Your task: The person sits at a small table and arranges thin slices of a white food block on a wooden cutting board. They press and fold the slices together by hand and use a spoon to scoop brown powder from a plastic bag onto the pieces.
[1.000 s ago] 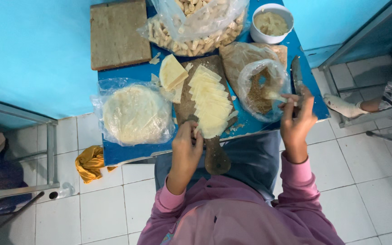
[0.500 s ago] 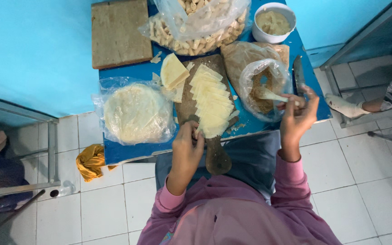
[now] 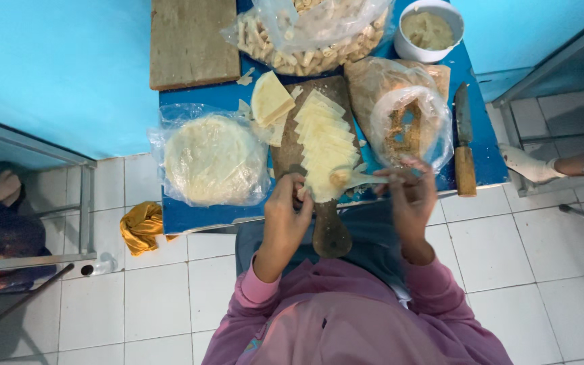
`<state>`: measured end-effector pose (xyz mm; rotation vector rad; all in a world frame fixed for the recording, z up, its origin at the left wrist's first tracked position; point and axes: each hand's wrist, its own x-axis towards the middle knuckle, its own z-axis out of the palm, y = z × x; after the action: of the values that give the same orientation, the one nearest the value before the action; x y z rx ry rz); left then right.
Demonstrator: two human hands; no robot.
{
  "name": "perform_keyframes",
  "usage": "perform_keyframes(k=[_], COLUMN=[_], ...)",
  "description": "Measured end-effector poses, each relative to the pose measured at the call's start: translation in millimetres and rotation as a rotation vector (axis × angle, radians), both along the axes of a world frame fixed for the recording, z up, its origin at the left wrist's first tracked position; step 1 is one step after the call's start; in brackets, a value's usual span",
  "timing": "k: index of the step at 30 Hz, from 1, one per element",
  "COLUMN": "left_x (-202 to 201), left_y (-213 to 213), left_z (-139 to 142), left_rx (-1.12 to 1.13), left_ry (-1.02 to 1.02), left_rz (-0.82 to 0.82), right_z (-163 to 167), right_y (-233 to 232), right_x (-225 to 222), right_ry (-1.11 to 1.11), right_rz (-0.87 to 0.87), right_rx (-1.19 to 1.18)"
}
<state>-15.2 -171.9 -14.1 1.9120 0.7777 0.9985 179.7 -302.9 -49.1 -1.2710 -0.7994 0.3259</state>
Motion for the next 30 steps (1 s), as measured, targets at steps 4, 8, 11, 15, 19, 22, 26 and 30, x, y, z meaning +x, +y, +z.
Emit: perform_keyframes(k=[4, 8, 11, 15, 19, 22, 26, 30], left_x=[2, 2, 3, 5, 7, 9, 6, 5], left_y=[2, 3, 2, 2, 0, -1, -4, -5], left_z=[-5, -9, -10, -10, -7, -4, 0, 2], left_rx=[-0.023, -0.020, -0.009, -0.003, 0.116, 0.204, 0.222, 0.279], left_ry=[-0.041, -0.060, -0.079, -0.062, -0.064, -0.025, -0.035, 0.011], left_rz=[-0.006, 0.009, 0.006, 0.002, -0.035, -0.054, -0.083, -0.093], right_z=[-13, -24, -26, -27, -20, -7, 15, 24], right_y=[5, 3, -2, -5, -7, -3, -3, 5], right_x=[-17, -22, -15, -8, 19, 34, 30, -9], right_ry=[-0.258, -0.573, -0.718, -0.846, -0.882, -0.770, -0.931, -0.970], right_rz=[0.019, 0.060, 0.211, 0.186, -0.170, -0.416, -0.550, -0.419], right_rx=[0.005, 0.131, 0.192, 0.207, 0.242, 0.122, -0.364, -0.370])
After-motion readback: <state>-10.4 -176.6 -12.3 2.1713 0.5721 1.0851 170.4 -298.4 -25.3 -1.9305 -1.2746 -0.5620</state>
